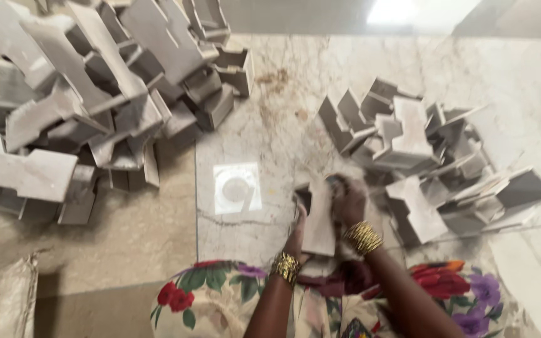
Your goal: The person sits on the floor among piles of small white foam pieces and sands each piece by hand using a small sanding block, rubbing its edges and surfaces, then sets the finished piece aside and picks up the next one.
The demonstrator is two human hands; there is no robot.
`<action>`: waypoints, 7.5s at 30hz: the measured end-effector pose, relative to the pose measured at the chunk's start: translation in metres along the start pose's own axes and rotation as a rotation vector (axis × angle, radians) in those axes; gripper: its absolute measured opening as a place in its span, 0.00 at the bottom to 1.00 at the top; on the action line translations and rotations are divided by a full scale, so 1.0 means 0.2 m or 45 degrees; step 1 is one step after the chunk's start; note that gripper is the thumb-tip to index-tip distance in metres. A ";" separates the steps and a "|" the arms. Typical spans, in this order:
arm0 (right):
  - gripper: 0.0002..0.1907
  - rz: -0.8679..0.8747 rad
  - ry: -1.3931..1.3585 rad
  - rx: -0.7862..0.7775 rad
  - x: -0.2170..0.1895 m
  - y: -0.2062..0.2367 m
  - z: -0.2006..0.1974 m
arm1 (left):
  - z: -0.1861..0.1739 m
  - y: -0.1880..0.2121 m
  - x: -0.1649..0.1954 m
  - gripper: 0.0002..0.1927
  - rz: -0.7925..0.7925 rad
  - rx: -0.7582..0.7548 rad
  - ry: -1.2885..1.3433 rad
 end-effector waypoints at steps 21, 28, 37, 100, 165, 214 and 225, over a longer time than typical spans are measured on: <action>0.18 0.489 -0.709 -0.526 0.71 0.43 -0.22 | 0.28 0.21 0.15 0.39 0.346 -0.166 -0.938; 0.10 0.168 -0.747 -0.514 0.47 0.51 -0.27 | 0.23 0.09 0.05 0.30 0.262 0.023 -0.095; 0.12 0.242 -0.627 -0.269 0.22 0.34 -0.51 | 0.10 0.10 0.08 0.26 0.285 0.176 -0.171; 0.20 0.605 -0.390 -0.327 0.51 0.47 -0.38 | -0.13 0.08 0.16 0.37 0.233 0.544 -1.056; 0.12 -0.661 -0.011 -0.468 -0.22 0.41 -0.06 | -0.07 0.08 0.18 0.27 0.429 0.407 -1.570; 0.13 -0.124 -0.285 -0.258 0.42 0.27 -0.33 | -0.02 0.18 0.26 0.49 0.273 0.629 -1.260; 0.18 -0.496 -0.130 -0.388 -0.04 0.01 0.10 | 0.02 0.20 0.34 0.41 0.367 0.756 -1.335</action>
Point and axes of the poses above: each hand's wrist, its own y-axis away from the middle knuckle, its own z-axis out of the palm, x = y × z, the point moved 9 cm from there along -y, towards the middle knuckle, and after that the axes turned 3 degrees about z, right-handed, at the moved point
